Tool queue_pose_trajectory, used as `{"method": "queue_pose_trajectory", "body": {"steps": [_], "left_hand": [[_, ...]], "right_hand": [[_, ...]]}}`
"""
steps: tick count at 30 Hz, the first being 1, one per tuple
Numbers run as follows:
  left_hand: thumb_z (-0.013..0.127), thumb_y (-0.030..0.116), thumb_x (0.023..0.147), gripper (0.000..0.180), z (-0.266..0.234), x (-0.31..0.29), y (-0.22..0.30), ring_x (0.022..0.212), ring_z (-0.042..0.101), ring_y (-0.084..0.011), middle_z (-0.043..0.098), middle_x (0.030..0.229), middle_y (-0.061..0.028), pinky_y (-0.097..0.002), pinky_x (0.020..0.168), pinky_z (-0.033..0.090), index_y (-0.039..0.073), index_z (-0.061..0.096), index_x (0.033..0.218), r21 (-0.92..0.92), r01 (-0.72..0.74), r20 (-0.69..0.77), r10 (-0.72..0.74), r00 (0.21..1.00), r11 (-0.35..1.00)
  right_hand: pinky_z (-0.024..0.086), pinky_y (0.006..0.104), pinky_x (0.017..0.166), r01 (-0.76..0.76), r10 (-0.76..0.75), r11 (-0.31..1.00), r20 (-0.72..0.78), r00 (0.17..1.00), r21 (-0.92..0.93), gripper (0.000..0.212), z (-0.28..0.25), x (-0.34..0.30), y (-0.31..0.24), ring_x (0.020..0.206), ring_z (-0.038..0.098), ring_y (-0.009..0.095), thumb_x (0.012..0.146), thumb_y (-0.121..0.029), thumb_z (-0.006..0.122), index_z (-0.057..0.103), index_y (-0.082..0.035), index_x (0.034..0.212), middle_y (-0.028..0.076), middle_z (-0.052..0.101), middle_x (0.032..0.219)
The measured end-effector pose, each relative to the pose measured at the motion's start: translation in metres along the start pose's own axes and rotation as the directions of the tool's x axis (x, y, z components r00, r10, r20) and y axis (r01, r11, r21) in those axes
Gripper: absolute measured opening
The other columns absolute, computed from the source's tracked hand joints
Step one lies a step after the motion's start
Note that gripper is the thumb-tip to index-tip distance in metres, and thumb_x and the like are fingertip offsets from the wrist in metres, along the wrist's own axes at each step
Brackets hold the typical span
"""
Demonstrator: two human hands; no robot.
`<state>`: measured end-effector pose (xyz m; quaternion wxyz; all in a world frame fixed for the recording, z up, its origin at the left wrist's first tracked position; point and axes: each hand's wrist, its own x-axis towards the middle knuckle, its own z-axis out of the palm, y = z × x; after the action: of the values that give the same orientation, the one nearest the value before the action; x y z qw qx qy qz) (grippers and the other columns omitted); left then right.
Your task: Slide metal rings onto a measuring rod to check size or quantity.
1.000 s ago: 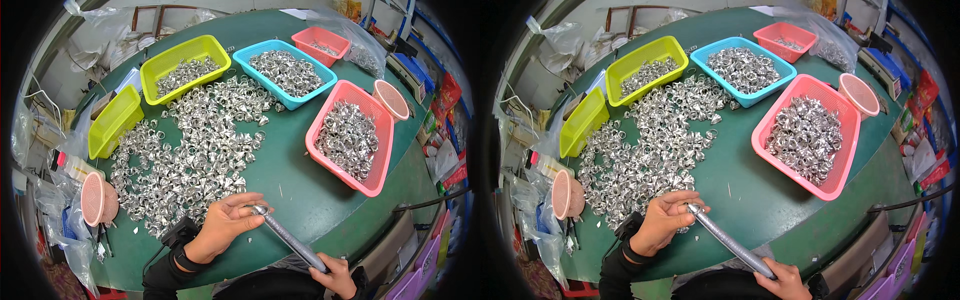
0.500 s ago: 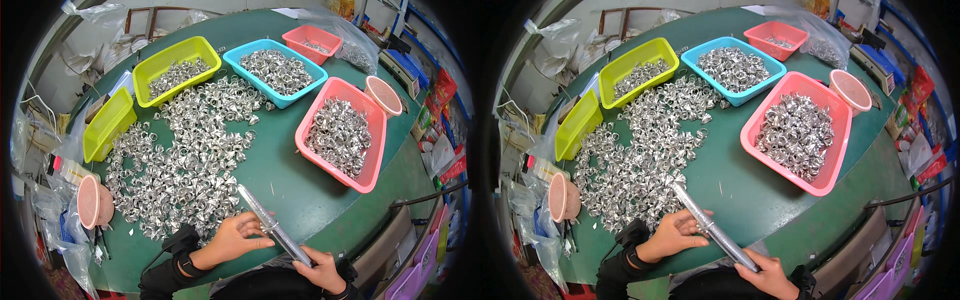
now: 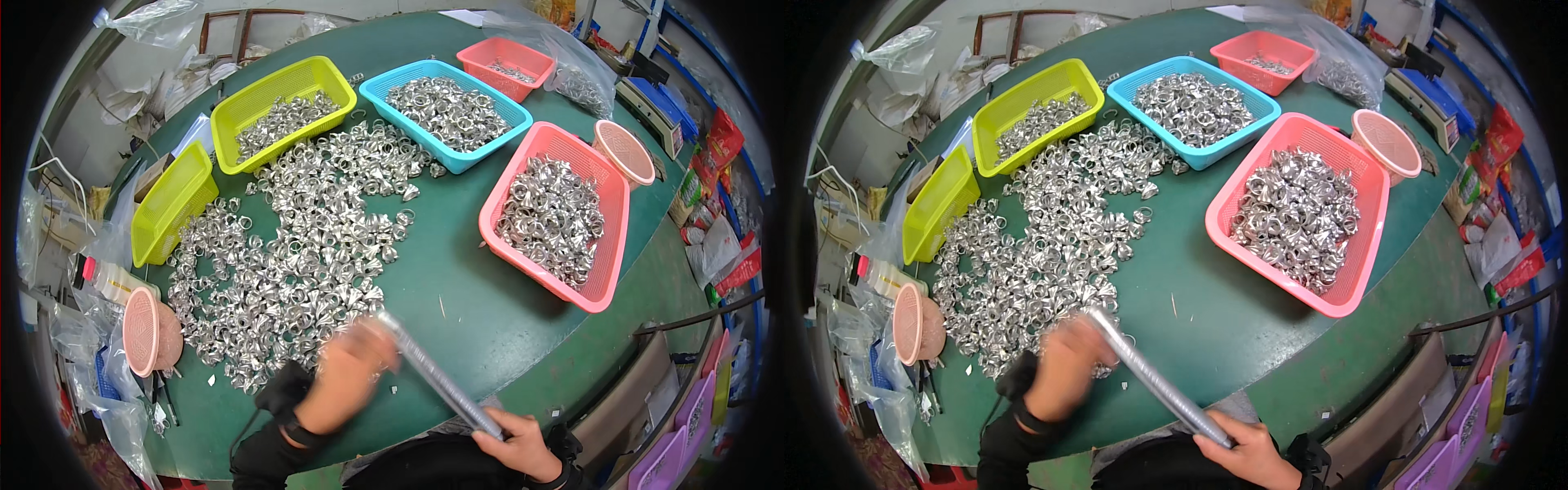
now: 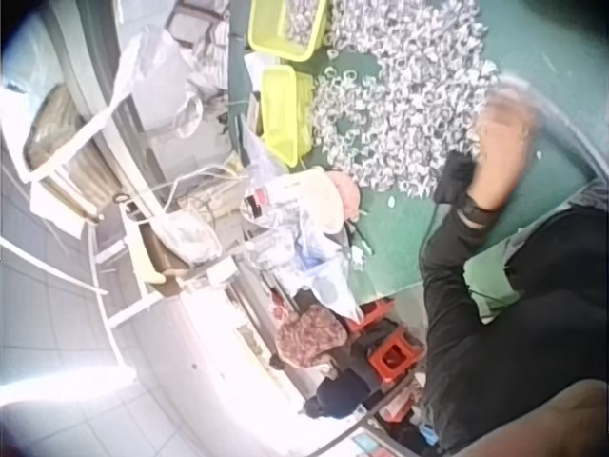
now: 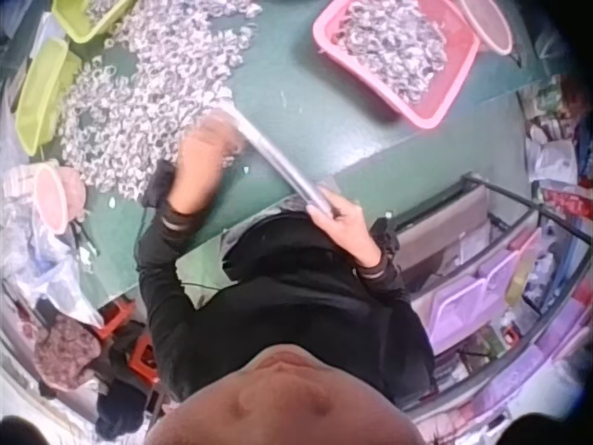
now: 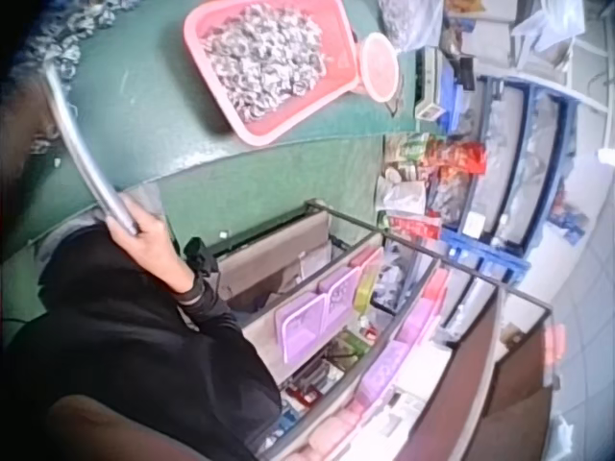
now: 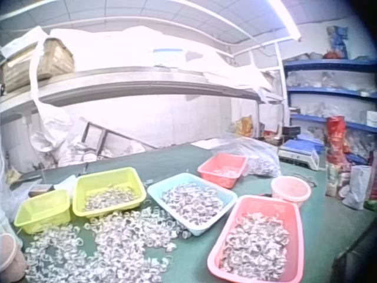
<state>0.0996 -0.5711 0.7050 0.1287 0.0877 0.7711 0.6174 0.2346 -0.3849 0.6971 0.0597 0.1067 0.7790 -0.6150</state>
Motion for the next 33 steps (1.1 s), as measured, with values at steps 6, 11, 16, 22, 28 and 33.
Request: {"method": "queue_pose_trajectory", "body": {"steps": [6,11,16,22,28,33], "left_hand": [[0.062,0.012,0.070,0.022,-0.050,0.014,0.038,0.051,0.046,-0.0044,0.052,0.059,-0.0007,-0.0185,0.047,0.038,-0.005,0.054,0.082,0.126,0.118,-0.057,-0.111,0.992,0.985],[0.067,0.007,0.063,0.044,0.011,0.061,0.079,0.069,0.052,-0.0075,0.056,0.083,-0.0074,-0.0207,0.063,0.044,-0.005,0.048,0.101,-0.076,-0.170,0.273,0.184,0.944,0.983],[0.066,0.008,0.062,0.035,0.018,0.079,0.084,0.078,0.053,-0.0189,0.055,0.085,-0.0110,-0.0268,0.068,0.043,-0.001,0.052,0.093,0.311,-0.696,0.280,0.637,0.718,0.647],[0.066,0.020,0.061,0.022,-0.006,0.012,0.001,0.062,0.045,-0.0215,0.046,0.062,-0.0072,-0.0309,0.055,0.035,0.003,0.056,0.071,0.683,-0.517,0.324,0.421,0.847,0.515],[0.064,0.006,0.063,0.024,-0.013,0.001,-0.006,0.067,0.050,-0.0191,0.050,0.082,-0.0080,-0.0283,0.061,0.040,-0.002,0.054,0.083,0.561,-0.424,0.256,0.338,0.906,0.711],[0.061,-0.003,0.066,0.025,-0.021,-0.009,0.001,0.075,0.051,-0.0105,0.053,0.084,-0.0064,-0.0215,0.068,0.043,-0.004,0.053,0.090,-0.289,0.188,0.276,-0.107,0.955,0.939]], "right_hand": [[0.038,0.0170,0.046,-0.136,0.145,0.986,0.100,0.984,-0.093,0.026,-0.023,-0.031,0.023,0.050,0.044,0.003,0.066,-0.010,0.064,0.056,0.002,0.087,0.001,0.047,0.054],[0.034,0.0158,0.042,-0.193,0.192,0.981,-0.026,0.981,-0.037,0.022,-0.022,-0.030,0.026,0.047,0.042,0.002,0.069,-0.007,0.060,0.054,0.004,0.088,-0.002,0.046,0.054],[0.031,0.0163,0.038,-0.164,0.169,0.984,-0.085,0.982,0.070,0.023,-0.025,-0.030,0.027,0.043,0.040,0.003,0.070,-0.005,0.057,0.053,0.005,0.091,-0.002,0.045,0.052],[0.030,0.0164,0.036,-0.219,0.257,0.954,-0.190,0.947,0.204,0.025,-0.026,-0.029,0.038,0.040,0.040,0.003,0.071,-0.003,0.056,0.051,0.007,0.093,-0.002,0.044,0.051],[0.032,0.0170,0.040,-0.074,0.071,0.985,-0.027,0.997,-0.156,0.022,-0.033,-0.016,0.020,0.042,0.041,0.003,0.065,-0.007,0.061,0.055,0.004,0.083,-0.001,0.044,0.049],[0.035,0.0187,0.042,0.059,-0.055,0.968,0.022,0.998,-0.246,0.022,-0.032,-0.019,0.018,0.042,0.044,0.006,0.059,-0.008,0.064,0.056,0.003,0.077,0.003,0.044,0.049]]}}
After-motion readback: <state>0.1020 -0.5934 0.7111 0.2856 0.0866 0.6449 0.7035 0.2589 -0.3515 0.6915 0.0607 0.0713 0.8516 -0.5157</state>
